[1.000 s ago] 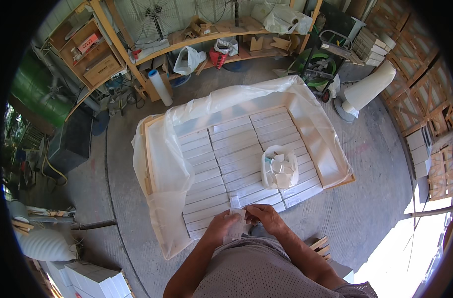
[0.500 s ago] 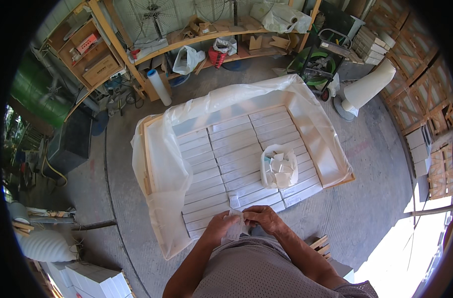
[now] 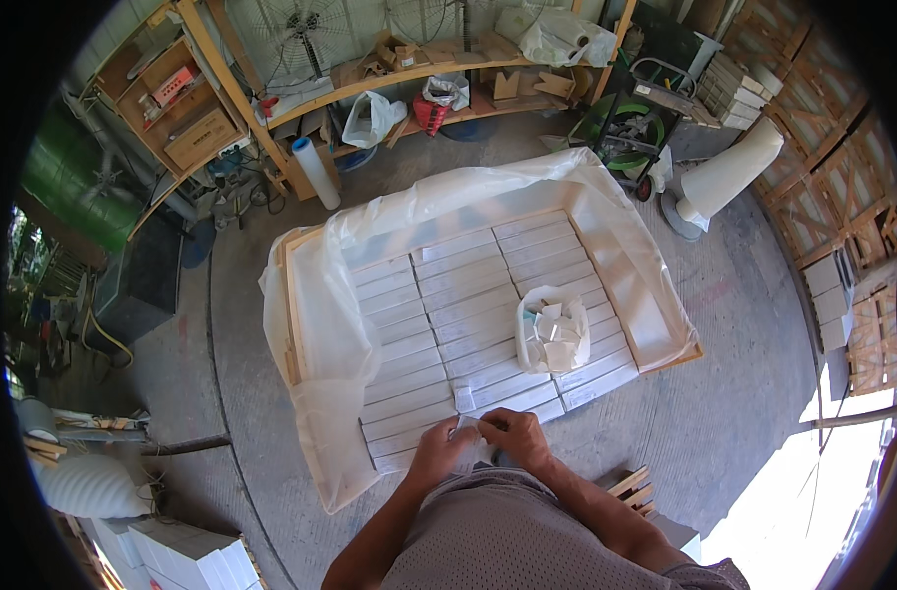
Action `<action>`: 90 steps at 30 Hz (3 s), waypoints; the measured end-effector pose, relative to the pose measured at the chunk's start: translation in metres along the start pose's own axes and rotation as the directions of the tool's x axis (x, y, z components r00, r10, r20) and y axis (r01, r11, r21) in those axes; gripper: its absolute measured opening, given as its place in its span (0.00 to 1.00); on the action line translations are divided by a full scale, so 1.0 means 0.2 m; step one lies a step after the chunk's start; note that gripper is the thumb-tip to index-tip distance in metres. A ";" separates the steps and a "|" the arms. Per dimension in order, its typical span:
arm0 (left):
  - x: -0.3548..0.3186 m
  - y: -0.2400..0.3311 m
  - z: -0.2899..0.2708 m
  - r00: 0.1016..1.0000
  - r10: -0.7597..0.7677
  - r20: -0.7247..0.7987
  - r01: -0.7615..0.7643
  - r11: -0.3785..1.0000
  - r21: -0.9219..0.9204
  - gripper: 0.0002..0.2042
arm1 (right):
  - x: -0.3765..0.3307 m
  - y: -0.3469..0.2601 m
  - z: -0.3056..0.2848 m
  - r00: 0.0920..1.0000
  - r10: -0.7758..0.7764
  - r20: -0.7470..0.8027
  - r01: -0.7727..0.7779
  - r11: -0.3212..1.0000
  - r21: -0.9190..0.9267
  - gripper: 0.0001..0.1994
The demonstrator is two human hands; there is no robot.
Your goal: The person repeatedly picks small white labels from a container and places them onto a grid of white rectangular blocks arranged on a wooden pallet. The person handles the labels one at a time, smoothing them onto the blocks.
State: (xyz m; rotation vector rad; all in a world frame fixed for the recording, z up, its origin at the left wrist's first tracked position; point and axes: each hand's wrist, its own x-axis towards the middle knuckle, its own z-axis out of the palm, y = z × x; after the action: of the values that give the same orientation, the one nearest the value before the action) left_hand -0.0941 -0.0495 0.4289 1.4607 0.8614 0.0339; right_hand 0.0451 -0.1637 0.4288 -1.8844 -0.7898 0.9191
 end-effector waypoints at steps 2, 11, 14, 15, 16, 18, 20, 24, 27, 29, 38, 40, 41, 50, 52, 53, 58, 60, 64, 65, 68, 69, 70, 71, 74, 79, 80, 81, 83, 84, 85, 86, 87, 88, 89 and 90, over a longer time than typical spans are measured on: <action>0.00 0.00 0.03 0.996 0.071 -0.052 -0.065 0.991 0.113 0.17 | -0.01 0.01 0.03 0.978 -0.183 -0.097 0.161 0.966 -0.203 0.12; -0.02 0.09 -0.04 0.967 -0.210 0.145 0.253 0.866 -0.431 0.14 | 0.03 -0.14 -0.13 0.897 0.248 0.367 -0.414 0.765 0.494 0.17; -0.02 0.05 -0.05 0.973 -0.163 0.161 0.223 0.839 -0.497 0.15 | 0.04 -0.09 -0.12 0.873 0.240 0.425 -0.457 0.706 0.540 0.18; -0.02 0.05 -0.05 0.975 -0.145 0.166 0.211 0.832 -0.514 0.15 | 0.04 -0.09 -0.12 0.873 0.243 0.423 -0.461 0.692 0.555 0.18; -0.02 0.06 -0.05 0.974 -0.148 0.171 0.217 0.828 -0.517 0.15 | 0.04 -0.09 -0.12 0.873 0.245 0.421 -0.465 0.678 0.569 0.18; -0.02 0.08 -0.05 0.970 -0.160 0.182 0.234 0.820 -0.523 0.15 | 0.04 -0.08 -0.11 0.872 0.249 0.423 -0.473 0.655 0.589 0.18; -0.03 0.10 -0.05 0.966 -0.177 0.186 0.248 0.836 -0.489 0.15 | 0.04 -0.06 -0.11 0.871 0.245 0.425 -0.475 0.642 0.602 0.18; -0.02 0.04 -0.05 0.969 -0.161 0.189 0.236 0.837 -0.493 0.15 | 0.05 -0.06 -0.10 0.875 0.236 0.422 -0.458 0.686 0.566 0.18; 0.00 -0.02 -0.05 0.980 -0.143 0.141 0.190 0.888 -0.418 0.14 | 0.05 -0.07 -0.10 0.887 0.255 0.385 -0.420 0.792 0.442 0.16; -0.01 0.01 -0.06 0.984 -0.119 0.133 0.157 0.934 -0.322 0.15 | 0.06 -0.10 -0.10 0.895 0.285 0.344 -0.390 0.873 0.292 0.15; -0.02 0.04 -0.08 0.981 -0.116 0.158 0.158 0.947 -0.281 0.16 | 0.06 -0.12 -0.14 0.880 0.246 0.407 -0.390 0.862 0.323 0.16; -0.02 0.03 -0.08 0.980 -0.109 0.168 0.152 0.950 -0.273 0.16 | 0.07 -0.09 -0.14 0.880 0.233 0.414 -0.387 0.855 0.344 0.15; -0.01 0.03 -0.08 0.979 -0.104 0.173 0.149 0.950 -0.274 0.17 | 0.07 -0.08 -0.14 0.880 0.226 0.417 -0.386 0.852 0.354 0.15; -0.02 0.10 -0.08 0.989 -0.065 0.133 0.060 0.997 0.039 0.18 | 0.05 -0.07 -0.08 0.946 0.163 0.280 -0.193 0.978 0.083 0.15; -0.01 0.07 -0.07 0.997 0.002 0.080 -0.016 0.984 0.178 0.19 | 0.03 -0.06 -0.04 0.982 0.070 0.173 -0.065 0.997 -0.038 0.13; 0.00 0.03 -0.05 0.998 0.046 0.051 -0.057 0.970 0.238 0.19 | 0.03 -0.05 -0.02 0.992 0.018 0.126 -0.004 0.995 -0.103 0.13; 0.00 0.02 -0.04 0.994 0.083 0.077 -0.100 0.965 0.242 0.18 | 0.00 -0.02 0.03 0.991 -0.132 0.012 0.131 0.956 -0.262 0.10; 0.01 0.02 -0.04 0.993 0.090 0.079 -0.106 0.969 0.222 0.17 | -0.01 -0.02 0.03 0.993 -0.120 -0.001 0.116 0.962 -0.248 0.10; -0.02 0.13 -0.07 0.984 -0.127 0.124 0.133 0.990 -0.044 0.16 | 0.00 -0.08 -0.03 0.993 0.103 0.057 -0.108 0.990 0.091 0.10; -0.02 0.13 -0.08 0.976 -0.174 0.134 0.194 0.969 -0.153 0.16 | -0.01 -0.11 -0.04 0.980 0.177 0.095 -0.194 0.955 0.223 0.10; -0.03 0.13 -0.09 0.961 -0.234 0.145 0.270 0.906 -0.325 0.17 | -0.04 -0.14 -0.05 0.998 0.056 -0.029 -0.052 0.990 0.129 0.09; -0.03 0.12 -0.09 0.960 -0.242 0.143 0.278 0.892 -0.357 0.17 | -0.04 -0.14 -0.05 0.999 -0.008 -0.040 0.011 0.996 0.086 0.09; -0.03 0.11 -0.09 0.963 -0.224 0.147 0.263 0.894 -0.362 0.17 | -0.04 -0.14 -0.05 0.996 -0.072 -0.048 0.074 0.996 0.042 0.09; -0.02 0.08 -0.09 0.966 -0.207 0.152 0.250 0.896 -0.367 0.17 | -0.05 -0.15 -0.04 0.989 -0.135 -0.055 0.135 0.991 -0.003 0.09; -0.02 0.08 -0.07 0.978 -0.165 0.131 0.197 0.938 -0.286 0.17 | -0.04 -0.15 -0.03 0.996 -0.089 -0.021 0.088 0.996 -0.035 0.10; -0.02 0.07 -0.05 0.996 -0.020 0.091 0.016 0.999 0.043 0.17 | -0.02 -0.09 -0.03 1.000 0.006 0.011 -0.006 1.000 0.016 0.12; -0.01 0.04 -0.05 0.996 0.018 0.084 -0.026 0.995 0.096 0.17 | -0.02 -0.09 -0.04 0.998 0.048 0.032 -0.050 0.998 0.049 0.12; -0.01 0.02 -0.05 0.995 0.055 0.080 -0.066 0.987 0.148 0.17 | -0.01 -0.10 -0.05 0.992 0.108 0.061 -0.113 0.991 0.076 0.12; -0.01 0.03 -0.04 0.995 0.047 0.084 -0.064 0.973 0.222 0.17 | -0.01 -0.14 -0.10 0.967 0.225 0.122 -0.240 0.963 0.125 0.12; -0.01 0.05 -0.04 0.995 0.042 0.087 -0.063 0.964 0.258 0.17 | 0.00 -0.12 -0.10 0.964 0.235 0.128 -0.253 0.956 0.149 0.13; -0.01 0.03 -0.04 0.996 0.017 0.083 -0.025 0.995 0.098 0.17 | 0.00 -0.10 -0.10 0.961 0.243 0.134 -0.265 0.949 0.173 0.13; 0.00 -0.01 -0.03 0.997 -0.008 0.083 0.013 0.998 -0.065 0.16 | 0.00 -0.08 -0.11 0.958 0.250 0.141 -0.275 0.941 0.197 0.13; 0.00 -0.05 -0.03 0.996 -0.035 0.086 0.054 0.972 -0.228 0.16 | 0.01 -0.07 -0.11 0.956 0.258 0.136 -0.282 0.938 0.203 0.13; 0.02 -0.08 -0.02 0.998 0.023 0.057 -0.010 0.974 -0.225 0.16 | 0.01 -0.06 -0.11 0.955 0.266 0.131 -0.289 0.934 0.210 0.13; 0.03 -0.09 -0.02 0.996 0.079 0.032 -0.070 0.973 -0.221 0.17 | 0.01 -0.05 -0.11 0.953 0.278 0.124 -0.299 0.929 0.218 0.13; 0.04 -0.09 -0.01 0.998 0.044 0.040 -0.033 0.973 -0.229 0.17 | 0.01 -0.05 -0.11 0.954 0.267 0.138 -0.292 0.929 0.225 0.13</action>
State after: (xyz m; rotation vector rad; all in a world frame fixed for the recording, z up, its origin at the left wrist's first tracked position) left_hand -0.0972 -0.0467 0.4094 1.2571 0.7657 0.1250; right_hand 0.0635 -0.1678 0.4441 -1.7673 -0.4476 1.2436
